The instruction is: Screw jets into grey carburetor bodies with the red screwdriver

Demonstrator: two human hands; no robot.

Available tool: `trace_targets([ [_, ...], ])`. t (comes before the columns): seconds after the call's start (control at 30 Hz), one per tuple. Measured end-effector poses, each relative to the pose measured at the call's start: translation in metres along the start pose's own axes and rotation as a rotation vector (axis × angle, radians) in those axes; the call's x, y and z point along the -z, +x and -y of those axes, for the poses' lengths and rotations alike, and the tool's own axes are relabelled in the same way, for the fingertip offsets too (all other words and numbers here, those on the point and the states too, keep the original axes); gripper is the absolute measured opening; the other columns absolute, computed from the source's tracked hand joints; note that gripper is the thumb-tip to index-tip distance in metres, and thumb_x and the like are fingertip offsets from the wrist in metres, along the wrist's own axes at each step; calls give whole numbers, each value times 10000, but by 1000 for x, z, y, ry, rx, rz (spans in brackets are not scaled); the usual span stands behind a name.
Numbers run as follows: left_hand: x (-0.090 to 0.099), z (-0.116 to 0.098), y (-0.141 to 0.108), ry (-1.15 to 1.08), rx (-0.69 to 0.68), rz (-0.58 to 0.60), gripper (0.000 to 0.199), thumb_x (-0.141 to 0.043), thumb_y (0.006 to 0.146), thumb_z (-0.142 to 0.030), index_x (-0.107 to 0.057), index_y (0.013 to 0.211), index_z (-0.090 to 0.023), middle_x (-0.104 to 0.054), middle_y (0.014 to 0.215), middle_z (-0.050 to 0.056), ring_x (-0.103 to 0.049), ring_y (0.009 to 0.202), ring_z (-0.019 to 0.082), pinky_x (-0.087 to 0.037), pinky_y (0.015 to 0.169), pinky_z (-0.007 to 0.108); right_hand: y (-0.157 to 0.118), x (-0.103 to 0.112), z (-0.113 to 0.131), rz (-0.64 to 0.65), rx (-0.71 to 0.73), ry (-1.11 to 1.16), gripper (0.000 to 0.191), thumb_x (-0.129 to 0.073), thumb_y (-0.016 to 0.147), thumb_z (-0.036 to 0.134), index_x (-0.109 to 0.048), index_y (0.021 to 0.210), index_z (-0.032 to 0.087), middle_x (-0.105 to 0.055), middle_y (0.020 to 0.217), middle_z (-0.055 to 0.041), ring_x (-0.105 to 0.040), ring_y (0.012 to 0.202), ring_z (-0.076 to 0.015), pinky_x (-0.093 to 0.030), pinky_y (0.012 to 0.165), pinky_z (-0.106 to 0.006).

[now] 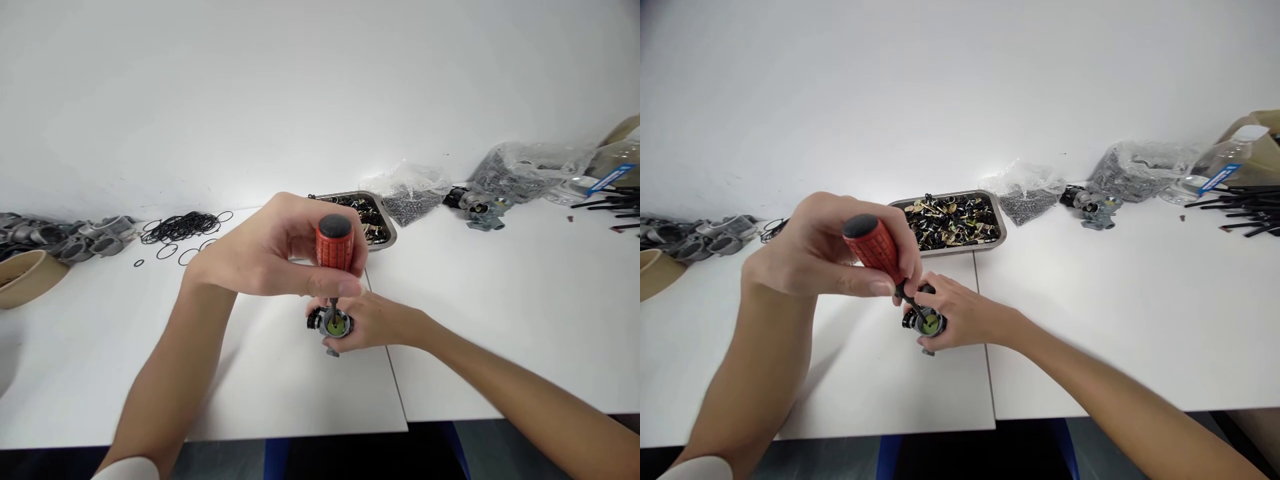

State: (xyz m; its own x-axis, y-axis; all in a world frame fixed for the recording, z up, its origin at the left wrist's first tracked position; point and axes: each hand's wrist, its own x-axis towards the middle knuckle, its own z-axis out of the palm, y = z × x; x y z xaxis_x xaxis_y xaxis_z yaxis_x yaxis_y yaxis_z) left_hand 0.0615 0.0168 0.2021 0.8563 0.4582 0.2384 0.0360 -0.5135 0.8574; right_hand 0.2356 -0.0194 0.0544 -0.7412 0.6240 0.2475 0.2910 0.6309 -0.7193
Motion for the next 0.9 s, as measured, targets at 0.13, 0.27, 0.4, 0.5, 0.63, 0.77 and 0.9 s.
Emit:
trace_targets([
  [0.13, -1, 2, 1, 35, -29, 8, 61, -777, 739, -229, -726, 771, -236, -668, 630, 46, -629, 500, 185, -508, 425, 282, 0, 2, 3, 27, -20, 6, 376, -706, 783, 234, -627, 1150, 240, -623, 1177, -64, -572, 1054, -228, -506, 870, -363],
  [0.27, -4, 6, 4, 24, -18, 56, 65, -786, 745, -233, -730, 777, -229, -675, 656, 60, -641, 516, 189, -508, 423, 278, -1, 3, 3, 26, -22, 2, 366, -699, 797, 256, -619, 1154, 243, -623, 1212, -57, -580, 1063, -226, -511, 860, -351],
  [0.4, -6, 9, 7, 2, -32, 65, 75, -793, 751, -250, -727, 778, -226, -682, 671, 68, -633, 518, 184, -509, 414, 275, -1, 2, 2, 18, -31, 14, 420, -695, 800, 250, -586, 1205, 232, -627, 1183, -68, -580, 1076, -224, -505, 881, -353],
  [0.5, -6, 11, 9, 31, -59, 61, 83, -779, 771, -292, -721, 777, -234, -681, 666, 69, -627, 517, 183, -505, 399, 271, -1, 2, 1, 20, -7, 16, 399, -694, 798, 234, -594, 1185, 227, -611, 1182, -73, -565, 1095, -228, -498, 907, -364],
  [0.63, -4, 13, 8, 100, -86, -52, 126, -797, 758, -330, -729, 754, -225, -682, 669, 74, -631, 530, 186, -493, 392, 261, 1, 2, -1, 6, 33, -12, 388, -718, 780, 237, -610, 1152, 224, -544, 1235, -88, -535, 1109, -234, -484, 936, -385],
  [0.77, -2, 9, 4, 147, -94, -77, 206, -766, 791, -231, -753, 996, -224, -682, 735, 56, -609, 535, 151, -512, 432, 250, 1, 0, -4, 0, 35, -38, 403, -729, 780, 263, -606, 1162, 228, -511, 1220, -90, -514, 1114, -232, -457, 982, -400],
  [0.9, -1, 0, 1, 219, -151, -129, 300, -716, 790, -95, -755, 1062, -214, -705, 850, 72, -643, 643, 163, -558, 532, 268, 1, -1, -5, 0, 31, -48, 390, -729, 786, 274, -609, 1154, 233, -510, 1190, -85, -514, 1095, -229, -447, 995, -404],
])
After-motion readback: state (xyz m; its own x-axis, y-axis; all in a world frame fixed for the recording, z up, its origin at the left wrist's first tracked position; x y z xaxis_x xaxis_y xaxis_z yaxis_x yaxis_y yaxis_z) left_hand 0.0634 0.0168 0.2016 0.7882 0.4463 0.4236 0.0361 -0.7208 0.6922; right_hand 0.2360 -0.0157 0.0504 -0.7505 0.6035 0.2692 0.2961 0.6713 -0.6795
